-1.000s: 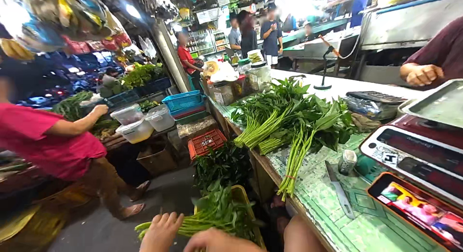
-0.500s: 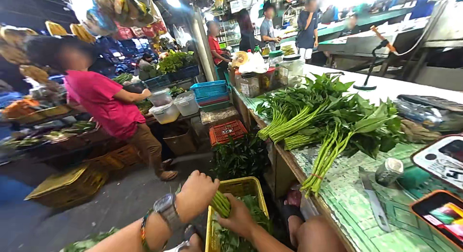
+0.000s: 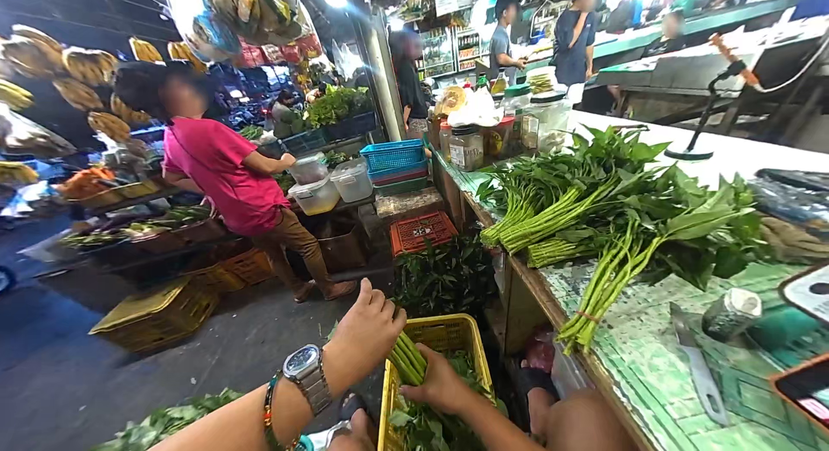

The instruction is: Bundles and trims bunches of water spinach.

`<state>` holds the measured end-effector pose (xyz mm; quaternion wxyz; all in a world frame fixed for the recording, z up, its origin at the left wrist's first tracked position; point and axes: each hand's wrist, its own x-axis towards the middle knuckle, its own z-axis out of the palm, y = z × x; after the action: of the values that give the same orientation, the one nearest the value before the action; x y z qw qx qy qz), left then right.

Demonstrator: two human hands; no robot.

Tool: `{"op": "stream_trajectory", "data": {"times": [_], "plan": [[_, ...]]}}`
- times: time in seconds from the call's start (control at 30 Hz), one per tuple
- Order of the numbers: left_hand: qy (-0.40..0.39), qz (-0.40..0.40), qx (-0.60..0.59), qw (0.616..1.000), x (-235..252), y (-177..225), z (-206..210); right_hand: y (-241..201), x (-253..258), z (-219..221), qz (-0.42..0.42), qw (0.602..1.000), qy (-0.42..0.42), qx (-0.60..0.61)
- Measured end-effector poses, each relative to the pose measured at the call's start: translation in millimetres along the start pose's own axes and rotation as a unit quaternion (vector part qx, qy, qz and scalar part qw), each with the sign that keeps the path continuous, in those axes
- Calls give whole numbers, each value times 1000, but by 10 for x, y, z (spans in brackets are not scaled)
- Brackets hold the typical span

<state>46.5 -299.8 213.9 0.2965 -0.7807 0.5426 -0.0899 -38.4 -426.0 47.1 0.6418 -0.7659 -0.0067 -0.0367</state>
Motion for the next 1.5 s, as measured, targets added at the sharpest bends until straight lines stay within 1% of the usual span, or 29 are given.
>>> {"op": "stream_trajectory", "data": {"times": [0.07, 0.13, 0.2, 0.23, 0.27, 0.33, 0.37, 0.4, 0.43, 0.47, 0.53, 0.57, 0.63, 0.7, 0.77, 0.87, 0.97, 1.07, 1.13, 1.2, 1.23, 1.3, 1.37, 1.43, 1.47, 1.5], "plan": [[-58, -6, -26, 998, 31, -16, -27, 4, -23, 11, 9, 1000, -8, -11], [-57, 6, -39, 998, 28, -32, 14, -8, -40, -59, 5, 998, -57, 22], [-7, 25, -41, 999, -10, 8, 64, -54, -49, -166, -9, 989, -119, 87], [23, 37, -29, 999, -27, 52, 75, -62, -50, -189, -29, 984, -126, 118], [59, 52, -9, 997, -40, 102, 86, -47, -42, -176, -51, 981, -120, 144], [155, 83, 41, 984, -23, 165, 123, -15, -32, -120, -71, 977, -110, 170], [183, 94, 56, 977, 6, 172, 145, -3, -31, -85, -69, 976, -105, 176], [192, 99, 58, 975, 40, 168, 163, 3, -34, -68, -57, 979, -99, 170], [183, 96, 47, 977, 71, 170, 168, -3, -44, -66, -37, 983, -86, 156], [165, 83, 26, 983, 87, 179, 159, -24, -52, -60, -11, 986, -68, 149], [155, 49, -22, 986, 87, 199, 128, -82, -42, -32, 29, 988, -19, 149], [169, 36, -44, 984, 79, 213, 116, -82, -23, -15, 37, 987, 11, 157], [253, 27, -80, 964, 115, 301, 102, -39, -5, -30, 45, 980, 82, 176], [315, 10, -96, 944, 164, 415, 165, -12, -1, -39, 62, 973, 141, 172], [345, -20, -106, 932, 238, 457, 306, -10, 28, -11, 71, 966, 170, 183], [370, -52, -135, 918, 339, 483, 465, -32, 19, 8, 75, 958, 188, 205], [365, -90, -110, 920, 360, 567, 383, -5, 19, 9, 66, 959, 194, 195], [347, -121, -17, 930, 372, 668, 280, -35, 10, 11, 84, 970, 198, 115], [291, -135, 26, 947, 357, 732, 242, -53, -7, 13, 107, 976, 180, 53], [232, -149, 25, 961, 343, 696, 274, 19, 13, 41, 110, 981, 160, 26], [231, -159, 20, 960, 349, 625, 326, 79, 32, 45, 108, 983, 148, 24], [260, -190, 23, 946, 372, 382, 440, 162, 74, 31, 108, 986, 123, 18], [247, -242, -10, 938, 385, 84, 459, 178, 90, -3, 110, 987, 117, -3], [200, -311, -75, 926, 335, -235, 454, 172, 69, 5, 116, 986, 112, -31], [157, -346, -133, 915, 268, -395, 440, 185, 55, 40, 118, 987, 108, -36], [102, -376, -211, 897, 211, -545, 413, 197, 49, 62, 118, 987, 104, -37]]}}
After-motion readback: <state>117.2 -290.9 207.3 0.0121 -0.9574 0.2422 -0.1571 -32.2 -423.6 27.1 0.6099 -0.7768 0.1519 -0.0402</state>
